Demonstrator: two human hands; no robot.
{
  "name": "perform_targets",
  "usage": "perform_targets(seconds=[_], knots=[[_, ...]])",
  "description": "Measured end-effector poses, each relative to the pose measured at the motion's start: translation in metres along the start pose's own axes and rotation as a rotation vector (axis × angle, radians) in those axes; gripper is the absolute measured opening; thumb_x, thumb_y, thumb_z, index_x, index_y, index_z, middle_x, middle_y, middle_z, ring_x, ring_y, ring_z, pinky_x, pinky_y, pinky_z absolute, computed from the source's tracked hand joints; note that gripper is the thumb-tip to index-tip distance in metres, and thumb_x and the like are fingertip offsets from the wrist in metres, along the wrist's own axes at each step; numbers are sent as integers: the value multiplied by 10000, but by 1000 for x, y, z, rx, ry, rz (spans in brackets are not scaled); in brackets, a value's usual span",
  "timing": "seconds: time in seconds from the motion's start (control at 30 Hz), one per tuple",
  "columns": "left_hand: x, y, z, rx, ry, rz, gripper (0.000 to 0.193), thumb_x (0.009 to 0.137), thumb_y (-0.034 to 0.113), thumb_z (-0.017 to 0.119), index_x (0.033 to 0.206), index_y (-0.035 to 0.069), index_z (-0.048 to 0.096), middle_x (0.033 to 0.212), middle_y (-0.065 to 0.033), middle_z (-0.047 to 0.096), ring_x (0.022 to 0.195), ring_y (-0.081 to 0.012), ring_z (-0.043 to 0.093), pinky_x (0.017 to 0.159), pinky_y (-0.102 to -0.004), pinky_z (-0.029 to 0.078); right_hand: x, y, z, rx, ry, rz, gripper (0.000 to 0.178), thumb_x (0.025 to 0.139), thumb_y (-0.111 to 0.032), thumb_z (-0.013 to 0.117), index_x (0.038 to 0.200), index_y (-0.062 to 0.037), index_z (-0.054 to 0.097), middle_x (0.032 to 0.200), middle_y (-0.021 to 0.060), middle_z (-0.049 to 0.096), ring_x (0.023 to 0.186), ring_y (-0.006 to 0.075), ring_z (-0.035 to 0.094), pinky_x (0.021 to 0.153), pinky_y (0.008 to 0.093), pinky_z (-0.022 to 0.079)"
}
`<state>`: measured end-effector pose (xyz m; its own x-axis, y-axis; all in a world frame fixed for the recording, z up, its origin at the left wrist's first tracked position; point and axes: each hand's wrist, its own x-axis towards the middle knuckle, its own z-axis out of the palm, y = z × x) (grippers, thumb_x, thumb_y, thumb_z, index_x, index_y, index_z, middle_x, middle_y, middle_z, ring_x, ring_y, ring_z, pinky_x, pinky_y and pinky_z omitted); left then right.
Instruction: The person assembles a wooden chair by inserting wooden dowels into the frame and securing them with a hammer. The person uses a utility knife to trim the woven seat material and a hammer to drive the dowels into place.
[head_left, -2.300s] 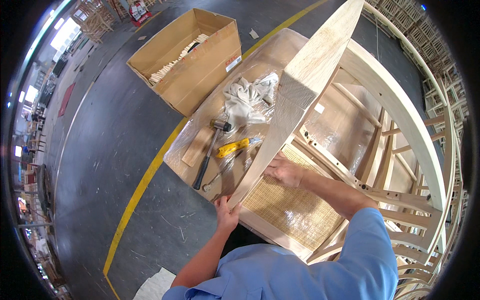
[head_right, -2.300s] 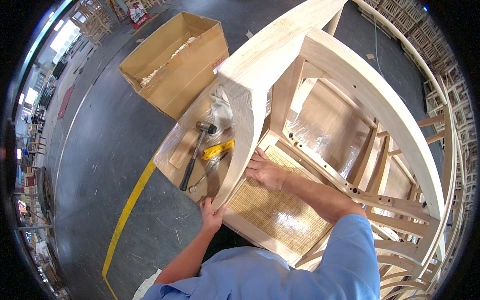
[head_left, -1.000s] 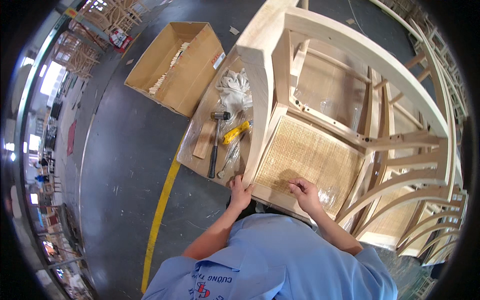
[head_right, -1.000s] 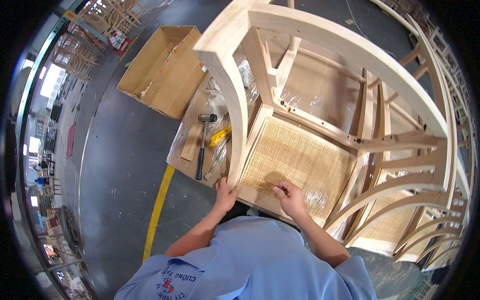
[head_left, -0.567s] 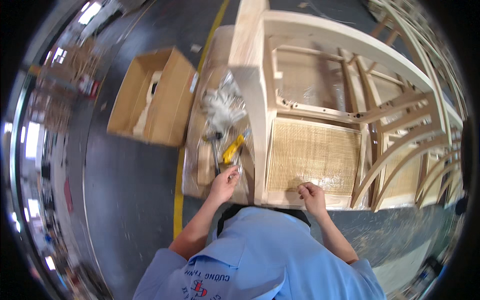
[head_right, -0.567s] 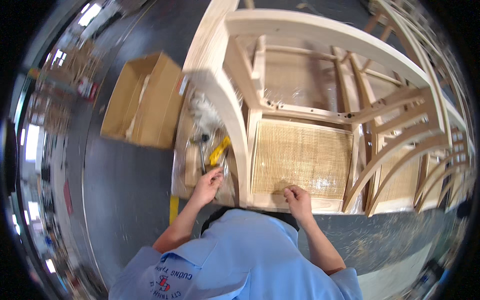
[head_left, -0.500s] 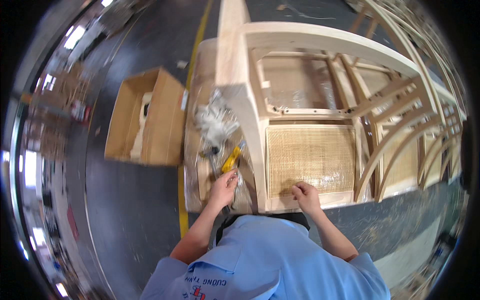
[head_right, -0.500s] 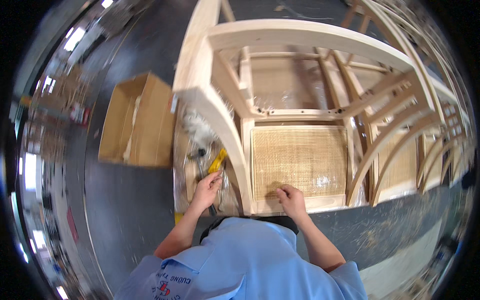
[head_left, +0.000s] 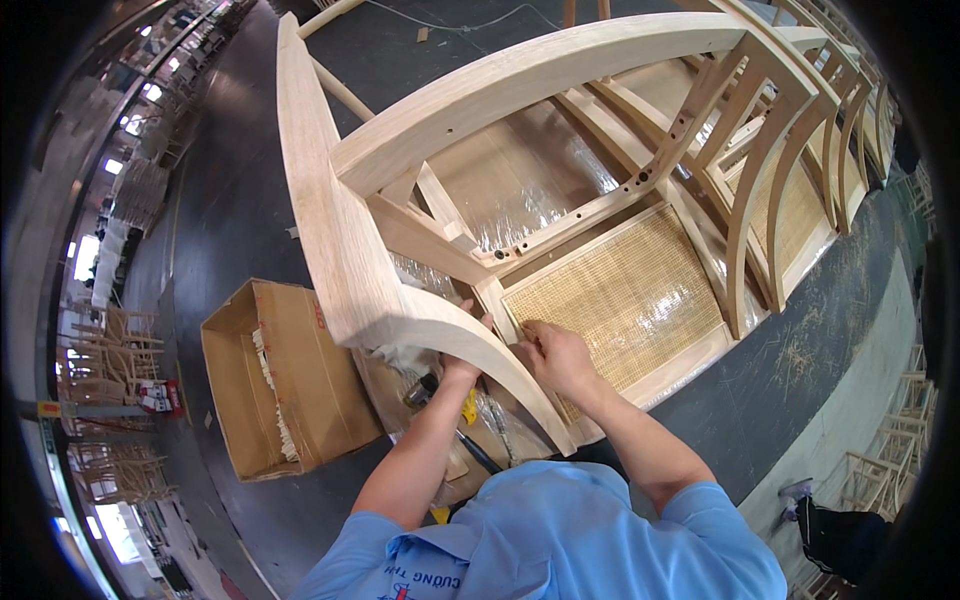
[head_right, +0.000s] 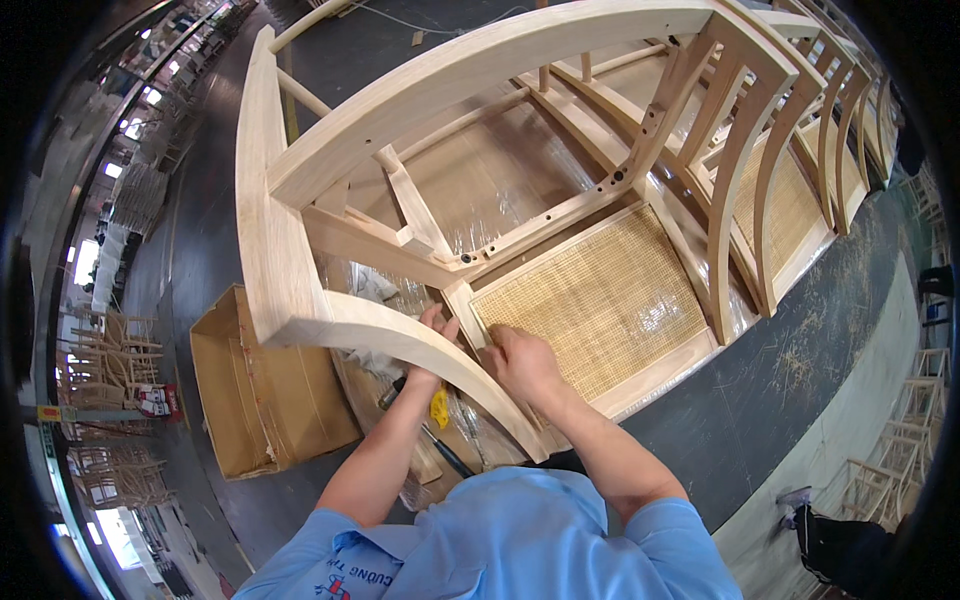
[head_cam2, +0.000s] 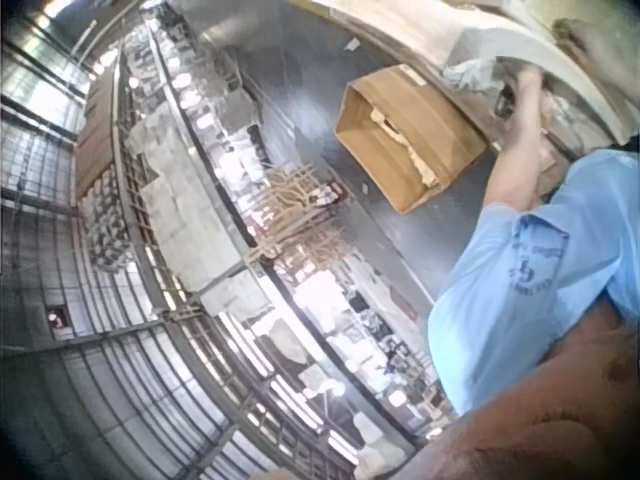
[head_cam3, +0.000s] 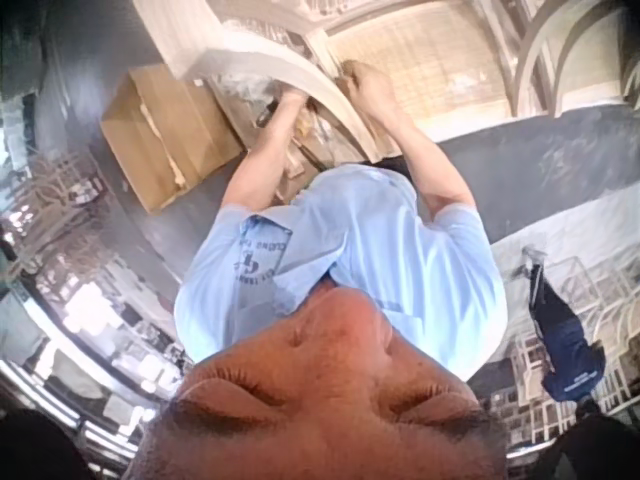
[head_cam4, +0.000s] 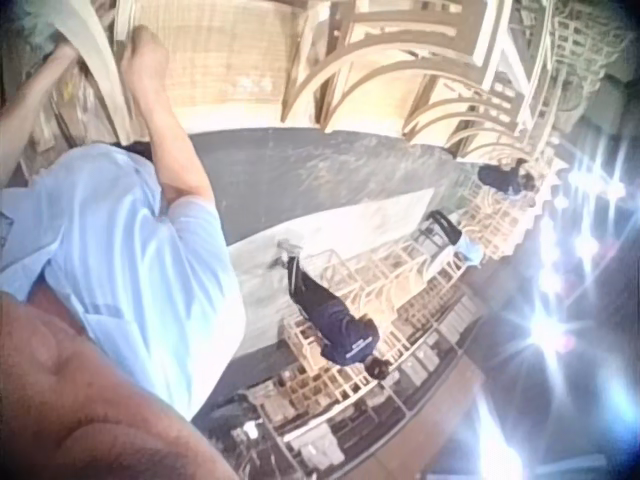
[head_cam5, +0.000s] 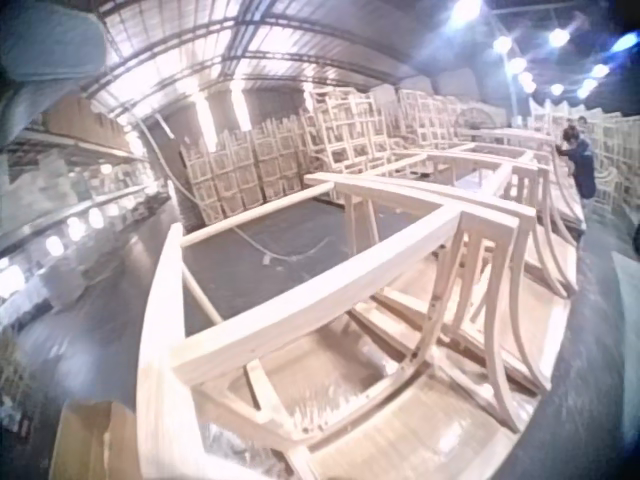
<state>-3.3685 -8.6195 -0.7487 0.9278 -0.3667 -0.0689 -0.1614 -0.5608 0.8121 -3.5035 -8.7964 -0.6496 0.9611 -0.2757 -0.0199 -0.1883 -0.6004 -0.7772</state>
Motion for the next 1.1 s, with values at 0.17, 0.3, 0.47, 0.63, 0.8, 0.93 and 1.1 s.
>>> perform_targets(seconds=[0.17,0.3,0.47,0.63,0.8,0.93,1.1], knots=[[23,42,0,-150,-162,-218,550,997,185,737,1470,83,477,898,-60,691,629,-127,634,501,-293,503,9,8,14,-24,22,-48,367,963,-209,663,1292,-47,657,941,207,733,807,424,717,721,526,587],[34,34,5,-268,-180,-150,545,974,158,765,1442,75,499,1011,-71,733,688,-123,655,502,-299,503,12,10,16,-17,15,-101,400,941,-153,673,1325,-42,655,896,183,704,738,404,700,652,501,578],[37,41,5,-274,-212,-289,584,967,129,770,1472,73,480,1112,-80,730,788,-141,675,558,-299,531,12,12,19,54,19,-92,482,905,-61,691,1383,-32,638,899,180,666,719,393,681,646,472,569],[36,37,9,-427,-220,-272,657,942,72,761,1523,41,456,1313,-146,678,1139,-234,660,900,-357,525,11,14,26,60,36,-90,495,915,-46,689,1407,-43,631,860,166,639,684,377,658,621,453,557],[40,18,21,-460,-146,-173,583,970,51,738,1496,70,486,1182,-83,696,935,-158,668,656,-307,553,14,4,25,58,50,-87,410,945,-69,679,1354,-49,667,818,158,629,654,370,646,588,459,539],[35,25,13,-291,-166,-243,509,985,99,736,1455,69,543,1040,-66,704,766,-132,640,580,-312,519,16,7,20,24,79,-105,260,985,-118,663,1232,-55,718,802,170,638,664,387,647,611,506,542],[-2,13,-55,-466,-37,-343,387,1050,199,684,1393,38,604,1111,-77,709,874,-132,657,736,-310,548,-16,-13,-40,-20,150,-77,152,1012,-147,650,1092,-49,734,871,193,679,742,405,673,706,493,567]])
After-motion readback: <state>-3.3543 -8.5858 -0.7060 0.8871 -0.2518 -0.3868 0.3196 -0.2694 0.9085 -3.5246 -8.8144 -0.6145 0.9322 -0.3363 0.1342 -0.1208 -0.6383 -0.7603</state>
